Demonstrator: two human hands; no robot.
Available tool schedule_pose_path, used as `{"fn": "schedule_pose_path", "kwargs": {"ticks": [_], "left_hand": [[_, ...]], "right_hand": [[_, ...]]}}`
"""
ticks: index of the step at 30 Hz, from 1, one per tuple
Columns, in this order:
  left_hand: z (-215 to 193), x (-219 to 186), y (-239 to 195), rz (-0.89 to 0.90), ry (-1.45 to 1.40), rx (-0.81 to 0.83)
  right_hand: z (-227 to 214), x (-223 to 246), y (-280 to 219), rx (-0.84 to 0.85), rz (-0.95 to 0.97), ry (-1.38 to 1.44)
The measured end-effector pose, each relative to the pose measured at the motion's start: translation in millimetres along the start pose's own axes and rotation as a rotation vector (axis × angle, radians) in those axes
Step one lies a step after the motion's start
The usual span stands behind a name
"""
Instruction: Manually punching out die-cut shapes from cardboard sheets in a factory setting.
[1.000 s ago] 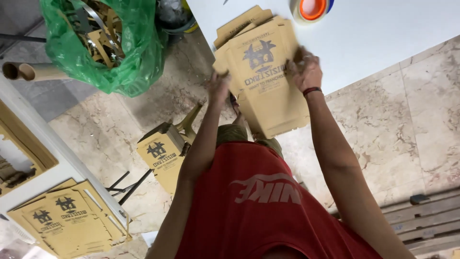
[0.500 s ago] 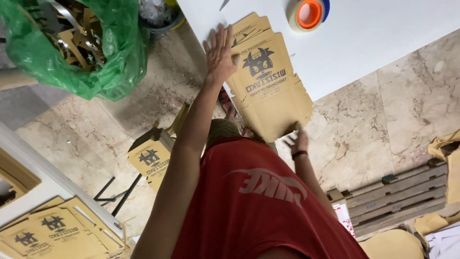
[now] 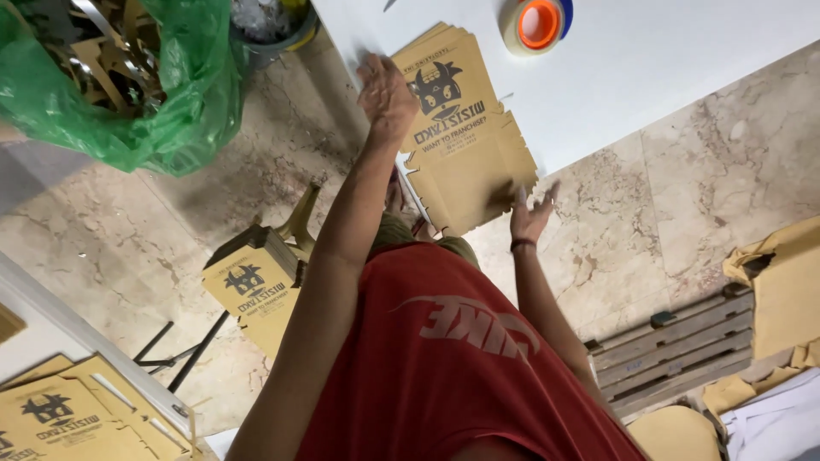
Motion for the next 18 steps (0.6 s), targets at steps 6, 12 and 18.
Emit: {"fn": "schedule_pose_path", "kwargs": {"ticks": [6, 12, 18], "left_hand": [[2.5, 11.0, 7.1, 0.022, -0.187, -0.307], [36.5, 41.7, 7.0, -0.167, -0.479, -0.134], [59.6, 160.5, -206.2, -0.217, -0.928, -0.283]], "right_hand": [[12.7, -4.1, 63.8, 0.152, -0.109, -0.316], [10.9, -11.3, 62.9, 0.279, 0.138, -0.273], [8.7, -87.5, 106.6, 0.515, 0.106, 0.273]]}}
Point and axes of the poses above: each hand's wrist, its own y-axis towards the middle knuckle, its own z-axis out of the palm, x = y × z, the point moved 7 cm from there along y, towards the middle knuckle, and after that the axes turned 7 degrees about -z, right-handed, at the moved point
